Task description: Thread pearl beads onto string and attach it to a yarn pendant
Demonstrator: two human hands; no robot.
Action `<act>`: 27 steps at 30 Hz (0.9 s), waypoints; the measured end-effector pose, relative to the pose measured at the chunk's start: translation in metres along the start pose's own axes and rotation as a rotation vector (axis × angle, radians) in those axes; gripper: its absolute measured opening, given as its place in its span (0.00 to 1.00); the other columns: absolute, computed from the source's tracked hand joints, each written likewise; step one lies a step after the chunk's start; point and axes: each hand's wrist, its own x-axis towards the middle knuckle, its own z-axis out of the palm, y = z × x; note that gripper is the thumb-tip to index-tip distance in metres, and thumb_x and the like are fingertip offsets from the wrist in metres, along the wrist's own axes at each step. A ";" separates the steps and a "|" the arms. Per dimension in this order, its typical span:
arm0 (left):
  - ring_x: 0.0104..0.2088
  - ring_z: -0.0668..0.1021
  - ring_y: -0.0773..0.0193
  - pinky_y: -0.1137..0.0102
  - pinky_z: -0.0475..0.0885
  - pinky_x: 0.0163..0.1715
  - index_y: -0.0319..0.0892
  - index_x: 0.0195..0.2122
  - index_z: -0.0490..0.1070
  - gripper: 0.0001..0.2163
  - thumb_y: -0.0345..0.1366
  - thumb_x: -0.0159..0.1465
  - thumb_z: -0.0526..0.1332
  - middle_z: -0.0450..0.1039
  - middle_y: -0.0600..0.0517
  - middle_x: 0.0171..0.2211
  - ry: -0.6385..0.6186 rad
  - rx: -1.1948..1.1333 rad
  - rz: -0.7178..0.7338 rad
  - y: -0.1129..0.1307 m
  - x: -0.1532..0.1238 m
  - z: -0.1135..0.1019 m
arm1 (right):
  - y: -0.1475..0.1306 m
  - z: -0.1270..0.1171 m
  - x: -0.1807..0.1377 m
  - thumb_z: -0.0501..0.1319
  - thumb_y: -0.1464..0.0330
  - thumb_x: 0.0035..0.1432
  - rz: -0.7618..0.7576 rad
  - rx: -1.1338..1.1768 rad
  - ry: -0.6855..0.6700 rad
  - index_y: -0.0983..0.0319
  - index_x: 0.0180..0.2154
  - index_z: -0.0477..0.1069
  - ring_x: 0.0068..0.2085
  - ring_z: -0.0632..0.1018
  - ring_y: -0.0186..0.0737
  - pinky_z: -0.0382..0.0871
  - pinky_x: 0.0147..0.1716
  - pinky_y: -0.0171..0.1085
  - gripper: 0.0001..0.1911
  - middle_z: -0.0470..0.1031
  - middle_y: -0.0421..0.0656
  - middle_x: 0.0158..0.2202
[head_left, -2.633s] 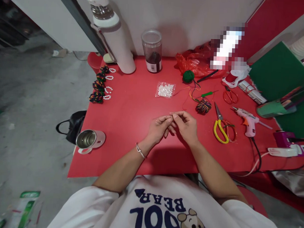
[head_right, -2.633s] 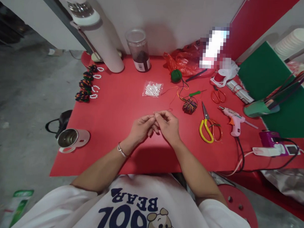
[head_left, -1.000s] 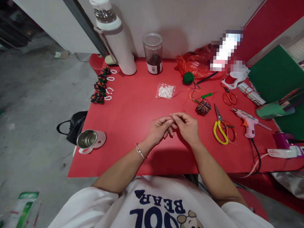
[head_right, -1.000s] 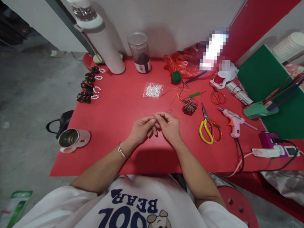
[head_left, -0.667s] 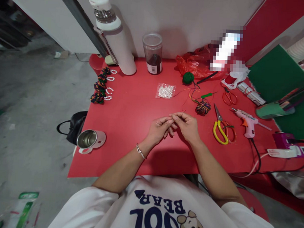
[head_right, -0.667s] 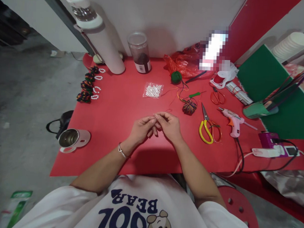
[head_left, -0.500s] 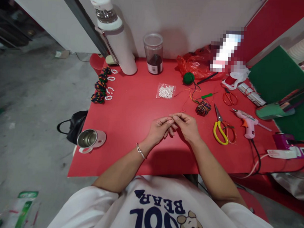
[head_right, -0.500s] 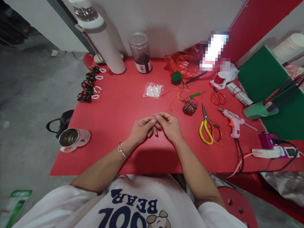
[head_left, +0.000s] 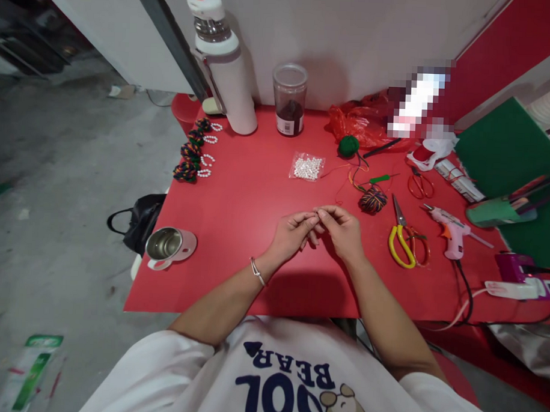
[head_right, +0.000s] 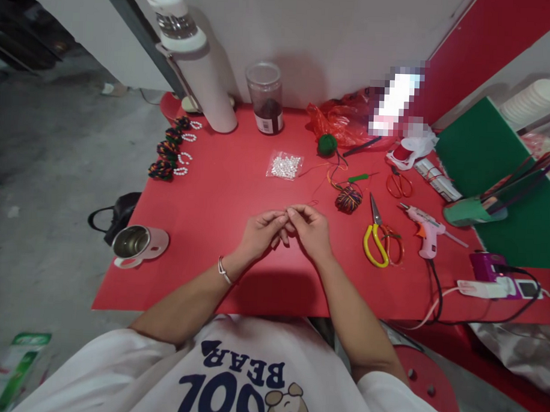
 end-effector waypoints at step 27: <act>0.17 0.79 0.69 0.78 0.61 0.10 0.38 0.39 0.78 0.20 0.53 0.60 0.73 0.80 0.52 0.29 -0.007 -0.024 0.002 -0.003 0.003 0.000 | -0.004 -0.004 -0.002 0.66 0.54 0.59 -0.127 -0.343 0.113 0.59 0.36 0.85 0.28 0.75 0.37 0.70 0.29 0.36 0.16 0.79 0.42 0.28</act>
